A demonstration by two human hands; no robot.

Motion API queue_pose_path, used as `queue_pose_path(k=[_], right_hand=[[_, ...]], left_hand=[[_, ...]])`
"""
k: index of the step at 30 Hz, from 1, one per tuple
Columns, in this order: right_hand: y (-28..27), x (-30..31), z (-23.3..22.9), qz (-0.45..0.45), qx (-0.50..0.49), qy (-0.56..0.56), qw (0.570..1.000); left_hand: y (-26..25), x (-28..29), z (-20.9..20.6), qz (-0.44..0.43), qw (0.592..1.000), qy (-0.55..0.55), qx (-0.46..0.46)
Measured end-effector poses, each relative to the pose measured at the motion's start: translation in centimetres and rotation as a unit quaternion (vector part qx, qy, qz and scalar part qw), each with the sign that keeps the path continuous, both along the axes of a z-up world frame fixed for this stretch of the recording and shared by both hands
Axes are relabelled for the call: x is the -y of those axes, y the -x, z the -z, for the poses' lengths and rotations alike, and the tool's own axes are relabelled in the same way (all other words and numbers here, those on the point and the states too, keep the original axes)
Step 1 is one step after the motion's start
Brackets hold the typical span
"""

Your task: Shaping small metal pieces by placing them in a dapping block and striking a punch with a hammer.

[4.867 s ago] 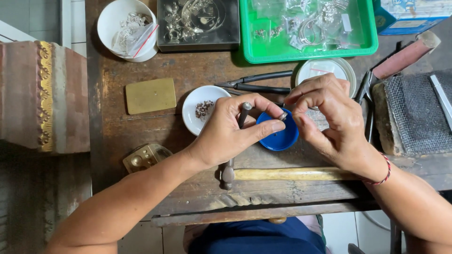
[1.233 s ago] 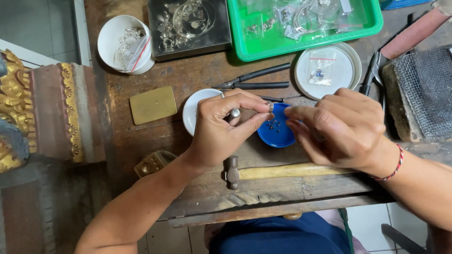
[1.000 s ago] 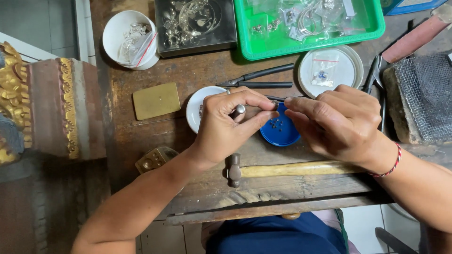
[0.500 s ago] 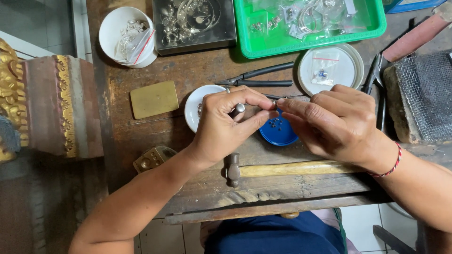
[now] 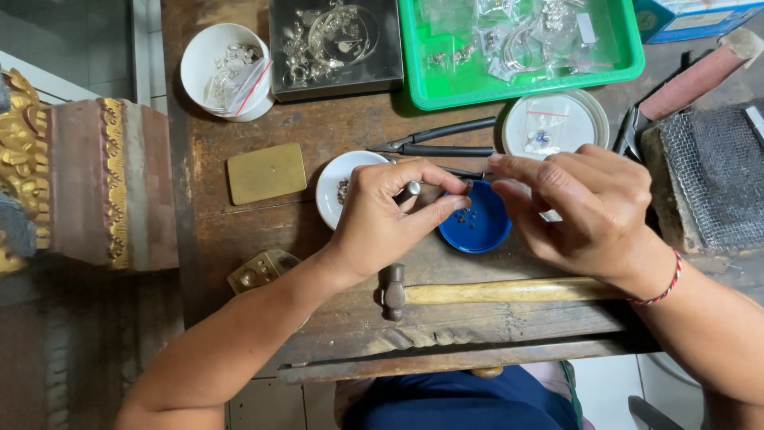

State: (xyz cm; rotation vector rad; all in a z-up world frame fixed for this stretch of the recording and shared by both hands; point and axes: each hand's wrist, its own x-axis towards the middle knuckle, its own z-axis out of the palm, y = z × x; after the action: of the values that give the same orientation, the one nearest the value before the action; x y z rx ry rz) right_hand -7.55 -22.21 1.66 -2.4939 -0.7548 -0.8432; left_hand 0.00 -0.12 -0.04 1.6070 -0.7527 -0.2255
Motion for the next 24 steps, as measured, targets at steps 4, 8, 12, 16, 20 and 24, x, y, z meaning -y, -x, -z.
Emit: queue_pose_path(k=[4, 8, 12, 16, 20, 24], right_hand=[[0.4, 0.7, -0.1, 0.03, 0.011, 0.004, 0.999], [0.5, 1.4, -0.2, 0.051, 0.007, 0.008, 0.999], [0.7, 1.6, 0.1, 0.055, -0.003, 0.014, 0.998], [0.7, 1.7, 0.3, 0.061, -0.002, 0.019, 0.998], [0.8, 1.9, 0.4, 0.064, -0.006, 0.016, 0.998], [1.1, 2.1, 0.5, 0.074, -0.005, 0.025, 0.997]], left_hand=[[0.0, -0.2, -0.1, 0.011, 0.998, -0.035, 0.057], [-0.7, -0.3, 0.2, 0.065, 0.98, -0.026, 0.185], [-0.6, -0.5, 0.8, 0.087, 0.96, -0.067, 0.258], [-0.5, -0.8, 1.0, 0.088, 0.921, -0.129, 0.356], [-0.1, -0.9, 1.8, 0.09, 0.875, -0.206, 0.429], [0.0, -0.8, 1.9, 0.076, 0.873, -0.219, 0.429]])
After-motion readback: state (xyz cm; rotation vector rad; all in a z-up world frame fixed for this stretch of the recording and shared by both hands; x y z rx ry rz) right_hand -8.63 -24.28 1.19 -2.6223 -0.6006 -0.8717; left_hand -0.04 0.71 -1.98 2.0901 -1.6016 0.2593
